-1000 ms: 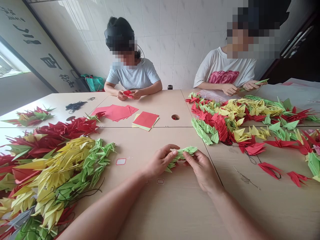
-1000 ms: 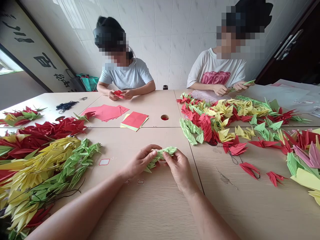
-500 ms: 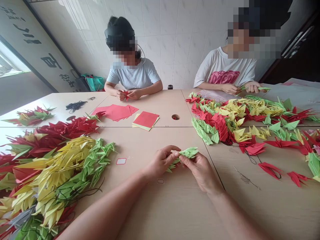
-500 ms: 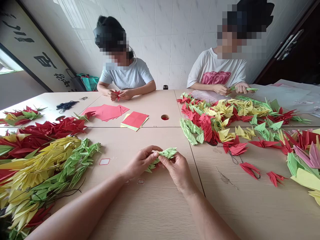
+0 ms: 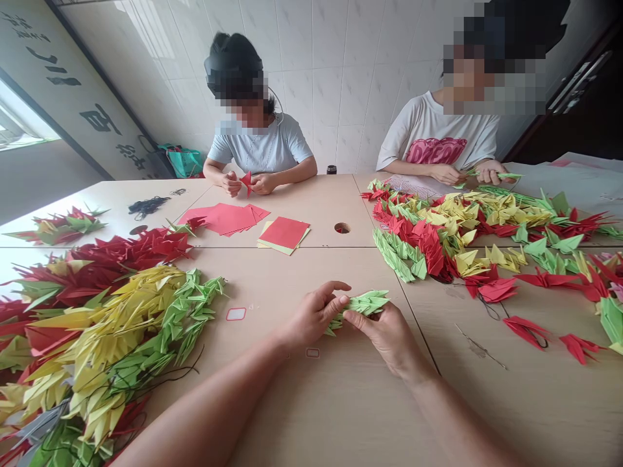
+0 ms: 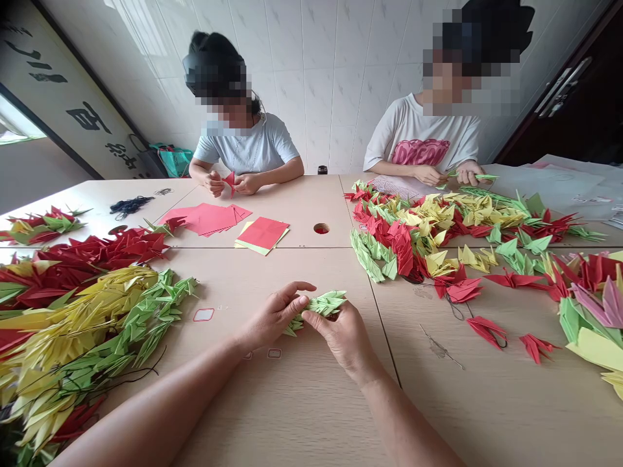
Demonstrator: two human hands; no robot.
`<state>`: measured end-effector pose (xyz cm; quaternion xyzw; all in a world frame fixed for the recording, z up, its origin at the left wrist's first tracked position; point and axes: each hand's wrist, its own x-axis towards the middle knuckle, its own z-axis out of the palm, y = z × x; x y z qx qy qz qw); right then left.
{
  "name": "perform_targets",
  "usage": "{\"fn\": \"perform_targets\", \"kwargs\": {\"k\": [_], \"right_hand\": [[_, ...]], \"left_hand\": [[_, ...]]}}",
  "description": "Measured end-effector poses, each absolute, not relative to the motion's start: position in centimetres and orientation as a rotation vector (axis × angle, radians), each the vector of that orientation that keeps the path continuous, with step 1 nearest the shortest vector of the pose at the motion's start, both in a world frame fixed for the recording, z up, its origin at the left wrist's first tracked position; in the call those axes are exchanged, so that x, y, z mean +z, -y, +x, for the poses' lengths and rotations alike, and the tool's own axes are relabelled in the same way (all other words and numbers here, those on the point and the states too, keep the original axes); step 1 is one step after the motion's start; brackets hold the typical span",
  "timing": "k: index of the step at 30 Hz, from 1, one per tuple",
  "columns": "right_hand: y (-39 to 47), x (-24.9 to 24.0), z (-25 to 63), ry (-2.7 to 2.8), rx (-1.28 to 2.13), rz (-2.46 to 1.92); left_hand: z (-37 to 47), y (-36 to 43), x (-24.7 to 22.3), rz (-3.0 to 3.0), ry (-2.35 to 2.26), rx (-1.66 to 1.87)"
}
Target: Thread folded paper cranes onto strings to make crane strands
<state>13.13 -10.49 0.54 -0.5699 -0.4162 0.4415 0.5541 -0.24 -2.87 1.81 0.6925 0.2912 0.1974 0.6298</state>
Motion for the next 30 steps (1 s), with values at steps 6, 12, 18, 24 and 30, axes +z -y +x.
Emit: {"fn": "perform_targets", "kwargs": {"k": [6,12,18,24,30], "right_hand": [[10.5,0.8,13.2,1.039,0.979,-1.446],[10.5,0.3,13.2,0.947,1.071,-1.365],[10.6,0.3,12.9,0.807,1.17,-1.275],[10.5,0.6,12.7,0.73,1.159,-1.272],[10.4,0.7,12.7,0.701,1.108,-1.266]], "left_hand": [[-0.5,3.0,2.4,1.534,-0.682,0.426],[-0.7,3.1,3.0,1.449,-0.723,0.443],[-0.7,3.0,2.8,1.478,-0.765,0.448],[-0.5,3.0,2.5,1.368,-0.766,0.502],[-0.2,2.5,2.1,1.018,-0.674,0.594]]}}
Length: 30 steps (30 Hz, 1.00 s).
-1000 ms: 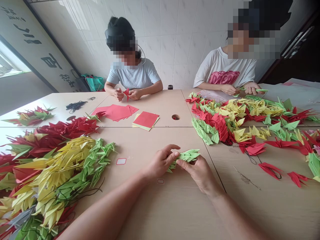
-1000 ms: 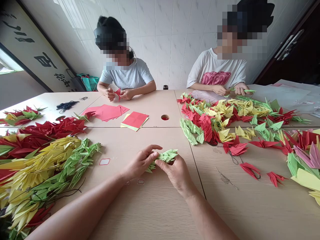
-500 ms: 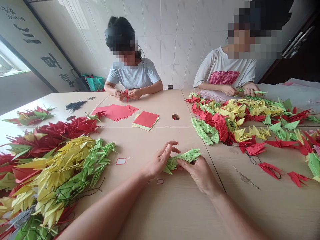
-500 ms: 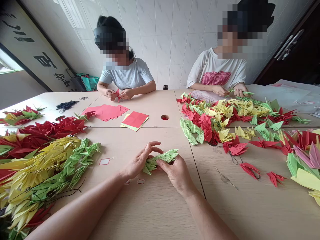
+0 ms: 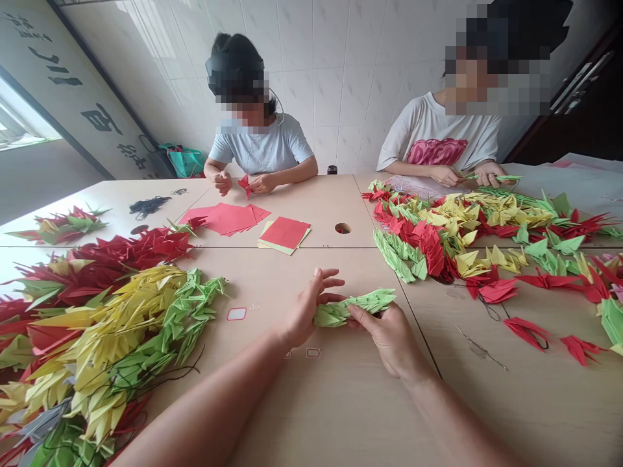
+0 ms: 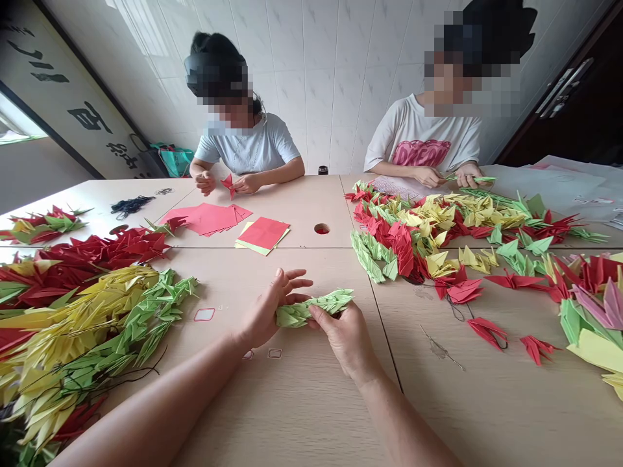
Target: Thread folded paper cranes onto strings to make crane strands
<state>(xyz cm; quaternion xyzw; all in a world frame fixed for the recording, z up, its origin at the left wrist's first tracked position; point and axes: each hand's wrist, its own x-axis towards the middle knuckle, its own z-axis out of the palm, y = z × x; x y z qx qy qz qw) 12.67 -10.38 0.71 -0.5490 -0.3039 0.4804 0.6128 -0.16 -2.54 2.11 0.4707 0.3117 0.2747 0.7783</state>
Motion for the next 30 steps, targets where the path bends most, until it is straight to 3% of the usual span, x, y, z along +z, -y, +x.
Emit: {"fn": "perform_targets", "kwargs": {"k": [9,30], "right_hand": [[10.6,0.8,13.0,0.605,1.186,-1.203],[10.2,0.4,14.4,0.566,1.08,-1.174]], "left_hand": [[-0.8,1.8,1.4,0.996,-0.404,0.52],[-1.0,1.1,0.9,1.654,-0.631,0.375]]}}
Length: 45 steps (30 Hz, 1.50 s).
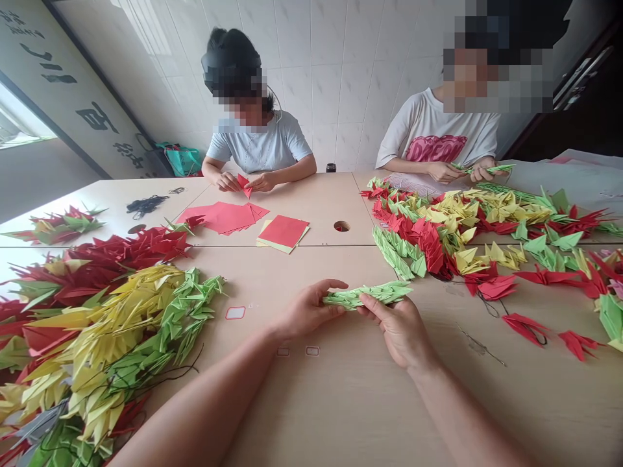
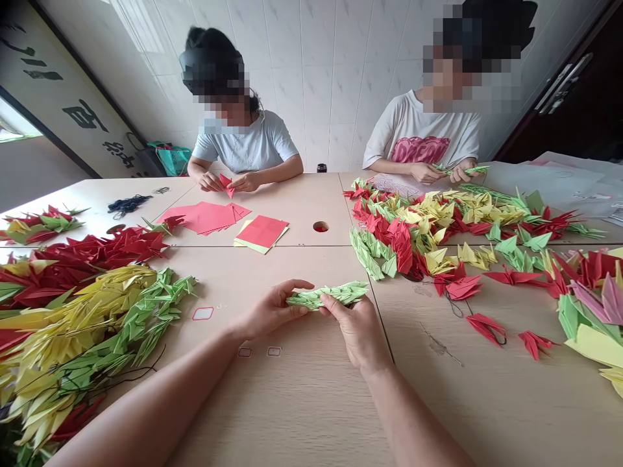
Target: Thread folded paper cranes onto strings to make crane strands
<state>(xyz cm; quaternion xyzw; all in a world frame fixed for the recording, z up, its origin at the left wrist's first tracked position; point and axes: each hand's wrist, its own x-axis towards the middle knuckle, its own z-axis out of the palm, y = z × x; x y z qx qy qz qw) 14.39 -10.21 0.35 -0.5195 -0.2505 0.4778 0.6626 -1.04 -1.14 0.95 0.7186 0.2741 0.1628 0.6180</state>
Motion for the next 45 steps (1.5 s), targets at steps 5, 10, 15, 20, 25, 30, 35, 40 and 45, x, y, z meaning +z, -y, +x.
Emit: {"fn": "perform_targets", "kwargs": {"k": [5,10,15,20,25,30,35,40,45], "right_hand": [[10.23,0.3,14.81,0.623,1.102,-1.149],[10.4,0.37,14.94,0.703,1.091,-1.191],[10.42,0.51,14.83,0.731,1.067,-1.201],[10.35,0.45,14.83,0.718,1.062,-1.193],[10.34,0.53,14.87,0.719,1.062,-1.194],[10.29,0.73,14.99,0.67,1.076,-1.176],[10.3,0.72,15.19,0.666,1.093,-1.153],[10.34,0.49,15.32,0.718,1.105,-1.17],[10.31,0.31,15.34,0.728,1.141,-1.146]], "left_hand": [[-0.89,1.2,1.53,1.808,-0.605,0.437],[-0.93,1.39,1.91,1.93,-0.697,0.413],[-0.81,1.34,1.71,1.99,-0.676,0.482],[-0.75,1.04,1.26,1.965,-0.697,0.517],[-0.81,1.16,1.43,1.903,-0.689,0.487],[-0.82,1.1,1.55,1.846,-0.674,0.474],[-0.85,1.01,1.75,1.825,-0.637,0.463],[-0.87,1.07,1.75,1.857,-0.631,0.462],[-0.97,1.17,1.56,1.832,-0.694,0.444]]}}
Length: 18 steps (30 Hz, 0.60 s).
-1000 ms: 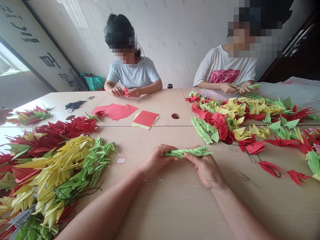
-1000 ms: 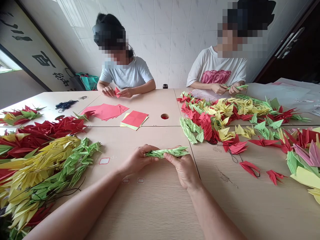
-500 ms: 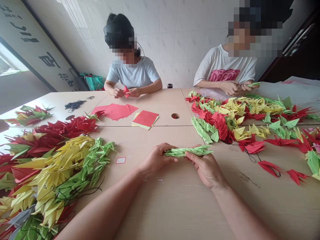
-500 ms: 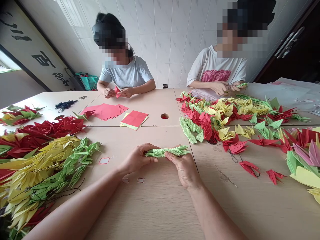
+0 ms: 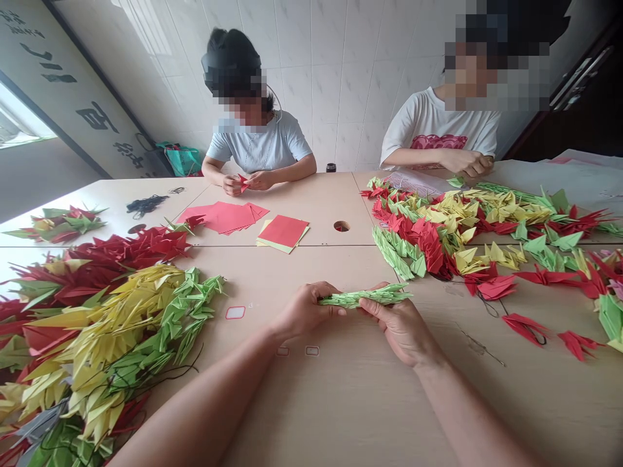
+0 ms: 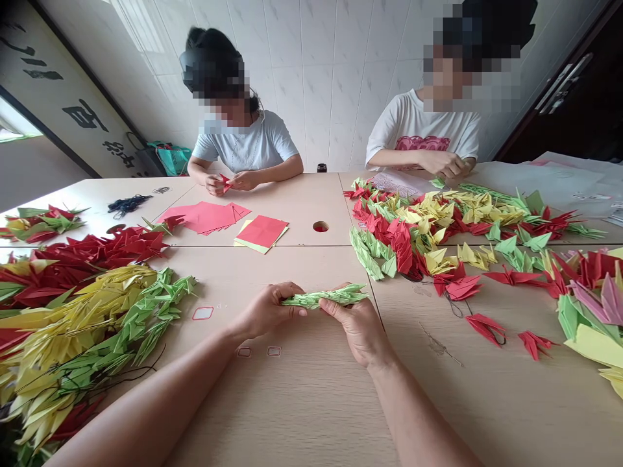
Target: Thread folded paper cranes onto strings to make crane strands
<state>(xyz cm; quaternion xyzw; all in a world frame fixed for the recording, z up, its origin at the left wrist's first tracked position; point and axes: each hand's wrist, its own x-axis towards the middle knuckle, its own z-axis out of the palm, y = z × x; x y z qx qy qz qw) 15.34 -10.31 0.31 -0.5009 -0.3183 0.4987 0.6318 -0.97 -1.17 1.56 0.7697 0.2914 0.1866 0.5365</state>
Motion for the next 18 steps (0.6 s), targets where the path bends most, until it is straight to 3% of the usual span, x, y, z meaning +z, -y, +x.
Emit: {"fn": "perform_targets", "kwargs": {"k": [18], "right_hand": [[10.12,0.5,15.38,0.663,1.077,-1.181]], "left_hand": [[-0.87,0.82,1.19,1.673,-0.722,0.369]]}}
